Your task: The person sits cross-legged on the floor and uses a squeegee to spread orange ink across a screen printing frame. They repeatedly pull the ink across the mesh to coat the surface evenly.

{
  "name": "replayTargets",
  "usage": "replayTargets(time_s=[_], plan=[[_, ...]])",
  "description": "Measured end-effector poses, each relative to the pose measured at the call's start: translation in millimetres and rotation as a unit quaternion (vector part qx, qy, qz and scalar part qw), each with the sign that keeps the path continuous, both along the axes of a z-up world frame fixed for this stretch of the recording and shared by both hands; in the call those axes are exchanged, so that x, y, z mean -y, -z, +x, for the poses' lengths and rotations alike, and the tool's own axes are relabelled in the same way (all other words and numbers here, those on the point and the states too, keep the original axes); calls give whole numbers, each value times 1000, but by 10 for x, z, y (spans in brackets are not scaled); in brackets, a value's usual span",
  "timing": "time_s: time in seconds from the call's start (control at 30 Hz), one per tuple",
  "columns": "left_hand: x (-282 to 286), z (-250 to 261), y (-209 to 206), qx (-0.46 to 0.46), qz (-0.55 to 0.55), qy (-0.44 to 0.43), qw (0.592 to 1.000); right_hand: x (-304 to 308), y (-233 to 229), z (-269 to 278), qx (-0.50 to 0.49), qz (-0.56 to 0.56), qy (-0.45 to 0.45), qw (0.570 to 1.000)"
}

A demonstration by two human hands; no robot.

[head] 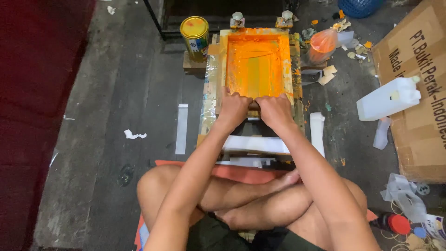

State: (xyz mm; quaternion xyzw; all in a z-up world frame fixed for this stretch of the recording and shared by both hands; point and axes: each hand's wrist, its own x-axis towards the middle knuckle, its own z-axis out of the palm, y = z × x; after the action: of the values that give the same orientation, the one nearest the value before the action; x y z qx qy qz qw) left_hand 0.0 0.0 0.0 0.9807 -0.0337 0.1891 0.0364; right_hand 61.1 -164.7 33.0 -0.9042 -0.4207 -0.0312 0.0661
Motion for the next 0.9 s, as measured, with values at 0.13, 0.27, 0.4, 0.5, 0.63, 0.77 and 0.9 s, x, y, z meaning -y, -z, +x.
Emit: replayTargets(time_s=[0.13, 0.27, 0.4, 0.5, 0.63, 0.77, 0.9], plan=[[132, -170, -61, 29, 28, -16, 999, 34, -32, -129, 5, 5, -14, 1000], [196, -204, -74, 35, 23, -43, 998, 19, -22, -159, 12, 5, -4, 1000], [251, -280, -61, 57, 32, -56, 996, 43, 328, -128, 89, 21, -8, 996], [262, -297, 25, 56, 24, -56, 997, 39, 434, -184, 156, 27, -10, 987], [301, -344, 45, 75, 23, -46, 996, 80, 120, -455, 168, 51, -20, 984], [318, -342, 247, 104, 34, -44, 993, 104, 205, -490, 206, 56, -23, 977], [381, -490, 192, 141, 25, -33, 989, 153, 334, -476, 250, 81, -35, 964]])
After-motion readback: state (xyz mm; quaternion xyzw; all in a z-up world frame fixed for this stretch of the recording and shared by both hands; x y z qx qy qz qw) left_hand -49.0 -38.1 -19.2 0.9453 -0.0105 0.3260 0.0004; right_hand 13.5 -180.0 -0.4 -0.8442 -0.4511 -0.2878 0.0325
